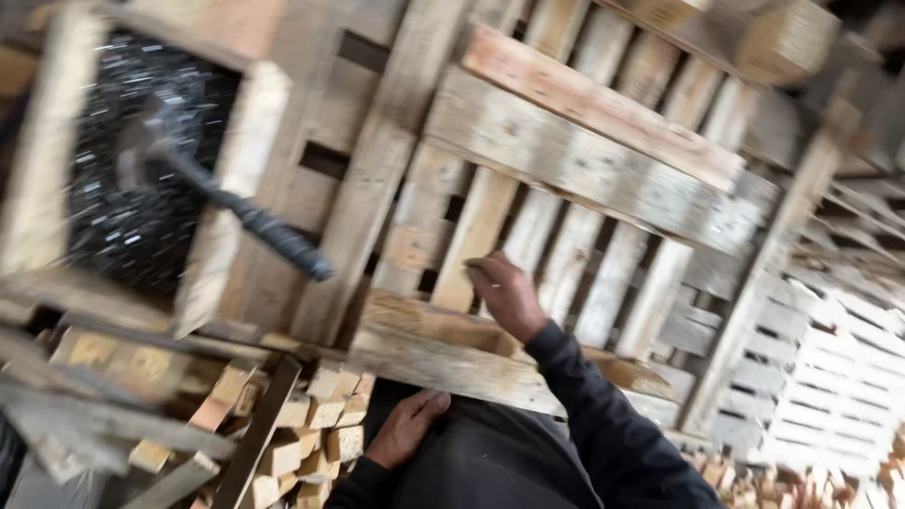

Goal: The person takes nails from a wooden nail box and hammers them into wooden pallet boards, repositioning boards and adjusting pallet parts between nails. They continue nailing across several pallet sections throughout the clip.

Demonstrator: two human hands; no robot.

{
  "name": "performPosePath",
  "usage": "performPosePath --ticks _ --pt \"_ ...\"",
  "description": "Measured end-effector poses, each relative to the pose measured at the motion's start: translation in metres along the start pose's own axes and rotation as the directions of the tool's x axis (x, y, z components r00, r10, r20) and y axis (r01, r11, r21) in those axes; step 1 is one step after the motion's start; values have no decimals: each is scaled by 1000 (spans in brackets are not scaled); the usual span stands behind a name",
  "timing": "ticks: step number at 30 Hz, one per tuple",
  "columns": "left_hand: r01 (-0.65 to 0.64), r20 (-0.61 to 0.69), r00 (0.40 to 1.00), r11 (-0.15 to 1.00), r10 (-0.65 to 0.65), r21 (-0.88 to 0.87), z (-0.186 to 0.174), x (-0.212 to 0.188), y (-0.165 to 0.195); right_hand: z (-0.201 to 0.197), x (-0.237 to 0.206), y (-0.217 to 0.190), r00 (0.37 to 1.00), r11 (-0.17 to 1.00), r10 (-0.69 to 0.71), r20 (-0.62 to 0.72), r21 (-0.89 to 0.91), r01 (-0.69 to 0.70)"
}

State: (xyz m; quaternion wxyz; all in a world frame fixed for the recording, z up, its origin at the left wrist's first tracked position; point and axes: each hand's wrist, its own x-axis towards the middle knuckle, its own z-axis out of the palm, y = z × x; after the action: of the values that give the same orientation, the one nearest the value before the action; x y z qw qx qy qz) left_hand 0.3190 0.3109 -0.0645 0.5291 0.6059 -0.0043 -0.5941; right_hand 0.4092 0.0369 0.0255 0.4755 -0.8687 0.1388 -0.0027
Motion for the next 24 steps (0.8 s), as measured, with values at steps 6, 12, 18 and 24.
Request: performPosePath --ticks 6,12,18,24 --pt "123 -61 988 968 -139 -218 55 29 -9 -170 -28 87 845 793 -253 -471 -601 -97" --pt "-93 -233 949 515 -214 -852 115 53 -1 -256 70 114 898 453 434 -63 -847 -279" --pt "-499 -641 747 492 -173 -714 158 60 15 -268 68 139 964 476 -249 90 -856 203" --pt "-620 -820 568 621 -67 -480 129 82 57 -276 32 139 983 553 -172 61 -820 147"
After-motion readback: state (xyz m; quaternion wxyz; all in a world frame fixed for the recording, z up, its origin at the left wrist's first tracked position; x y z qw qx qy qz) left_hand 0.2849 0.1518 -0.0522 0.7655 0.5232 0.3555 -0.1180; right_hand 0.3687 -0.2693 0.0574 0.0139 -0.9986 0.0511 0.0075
